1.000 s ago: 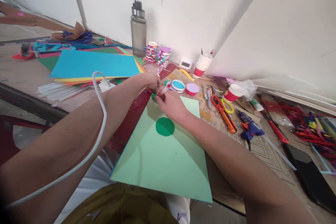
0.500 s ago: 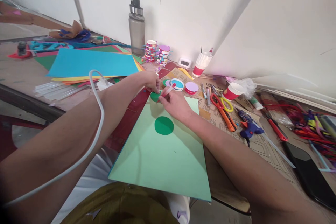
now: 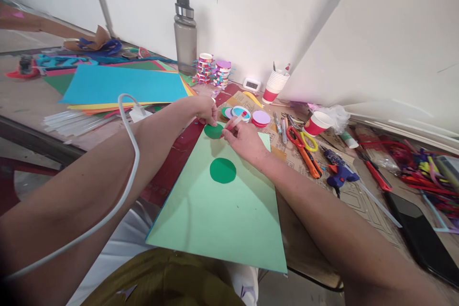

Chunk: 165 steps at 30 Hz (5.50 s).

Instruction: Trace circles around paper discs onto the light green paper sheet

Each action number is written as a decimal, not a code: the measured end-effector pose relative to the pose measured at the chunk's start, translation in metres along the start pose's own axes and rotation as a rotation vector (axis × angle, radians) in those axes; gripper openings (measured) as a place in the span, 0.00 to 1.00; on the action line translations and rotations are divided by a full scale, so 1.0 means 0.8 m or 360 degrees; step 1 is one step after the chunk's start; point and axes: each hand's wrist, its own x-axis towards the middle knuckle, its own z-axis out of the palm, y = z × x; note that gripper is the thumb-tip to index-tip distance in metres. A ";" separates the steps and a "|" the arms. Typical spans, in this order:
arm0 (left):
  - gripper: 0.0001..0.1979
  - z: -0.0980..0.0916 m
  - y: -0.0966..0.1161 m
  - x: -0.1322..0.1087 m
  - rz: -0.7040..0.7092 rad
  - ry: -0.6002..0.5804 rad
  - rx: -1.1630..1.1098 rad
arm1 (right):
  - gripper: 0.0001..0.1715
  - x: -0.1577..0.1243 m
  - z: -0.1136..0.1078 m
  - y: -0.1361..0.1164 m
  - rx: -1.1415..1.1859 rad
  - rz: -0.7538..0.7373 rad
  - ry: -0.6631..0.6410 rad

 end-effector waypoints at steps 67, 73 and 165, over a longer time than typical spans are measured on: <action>0.14 0.126 0.091 -0.128 0.0233 0.0790 0.0850 | 0.07 0.055 0.021 -0.020 0.0285 -0.0052 -0.0121; 0.14 0.137 0.088 -0.120 0.0249 0.0895 0.0871 | 0.07 0.065 0.028 -0.020 0.0190 -0.0054 -0.0137; 0.17 0.084 0.082 -0.138 0.0193 0.0460 0.0704 | 0.15 -0.009 -0.043 0.009 0.0662 0.0056 0.0537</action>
